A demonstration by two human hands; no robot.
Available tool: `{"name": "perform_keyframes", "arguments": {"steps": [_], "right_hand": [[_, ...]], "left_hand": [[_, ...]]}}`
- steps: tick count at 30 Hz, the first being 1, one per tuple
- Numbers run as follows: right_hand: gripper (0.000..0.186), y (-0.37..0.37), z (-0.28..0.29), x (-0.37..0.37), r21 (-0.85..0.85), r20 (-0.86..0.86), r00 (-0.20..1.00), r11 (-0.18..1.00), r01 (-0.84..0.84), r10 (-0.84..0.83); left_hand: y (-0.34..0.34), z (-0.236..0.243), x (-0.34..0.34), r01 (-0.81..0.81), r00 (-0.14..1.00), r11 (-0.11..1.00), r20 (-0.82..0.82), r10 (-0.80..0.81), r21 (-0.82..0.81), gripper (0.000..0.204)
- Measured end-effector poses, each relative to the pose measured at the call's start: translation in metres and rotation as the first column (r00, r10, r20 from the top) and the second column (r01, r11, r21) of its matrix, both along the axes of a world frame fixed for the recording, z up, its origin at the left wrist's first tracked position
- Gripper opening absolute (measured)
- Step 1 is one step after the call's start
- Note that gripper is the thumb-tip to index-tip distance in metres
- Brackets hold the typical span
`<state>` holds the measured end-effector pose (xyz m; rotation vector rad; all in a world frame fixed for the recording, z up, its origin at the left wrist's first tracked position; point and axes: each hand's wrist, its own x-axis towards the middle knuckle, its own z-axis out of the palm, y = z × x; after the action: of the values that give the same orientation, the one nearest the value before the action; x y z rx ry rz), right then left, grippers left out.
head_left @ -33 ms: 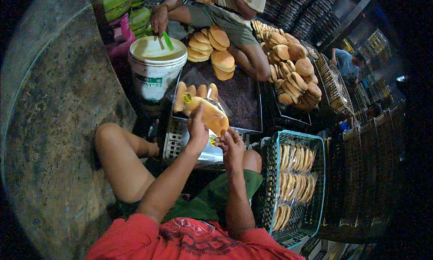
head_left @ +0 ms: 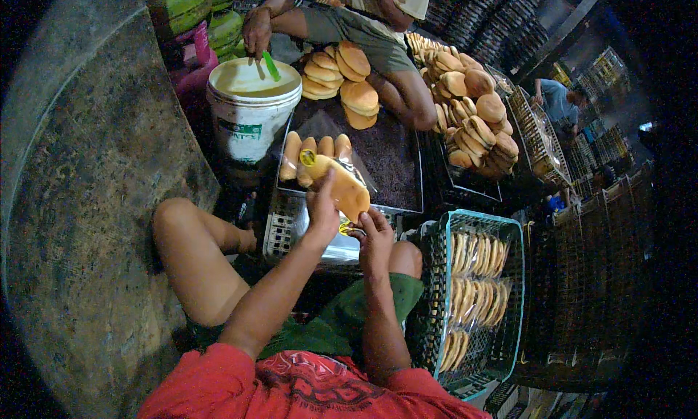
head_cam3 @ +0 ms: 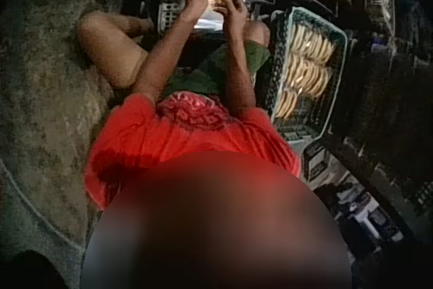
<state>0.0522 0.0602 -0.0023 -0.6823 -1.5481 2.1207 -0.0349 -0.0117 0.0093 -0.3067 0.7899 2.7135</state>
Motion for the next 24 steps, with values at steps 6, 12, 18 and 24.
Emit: {"name": "perform_keyframes", "arguments": {"steps": [6,12,18,24], "right_hand": [[0.034,0.029,-0.002,0.022,0.577,0.071,0.991,0.815,0.048,-0.109],[0.037,0.096,0.053,0.075,0.219,0.155,0.987,0.976,0.010,-0.045],[0.046,0.179,0.085,0.213,0.386,0.052,0.970,0.901,0.200,-0.238],[0.059,0.245,0.063,0.403,0.948,0.075,0.353,0.177,0.265,-0.933]], "left_hand": [[0.021,-0.015,0.039,0.249,0.942,0.958,-0.193,-0.273,-0.143,0.033],[0.041,-0.015,0.069,0.458,0.660,0.671,-0.283,-0.697,-0.583,0.064],[-0.010,-0.046,0.015,-0.420,0.513,0.051,-0.283,-0.810,-0.906,0.058],[-0.067,-0.117,-0.049,-0.370,0.368,-0.129,-0.018,-0.930,-0.920,0.041]]}}
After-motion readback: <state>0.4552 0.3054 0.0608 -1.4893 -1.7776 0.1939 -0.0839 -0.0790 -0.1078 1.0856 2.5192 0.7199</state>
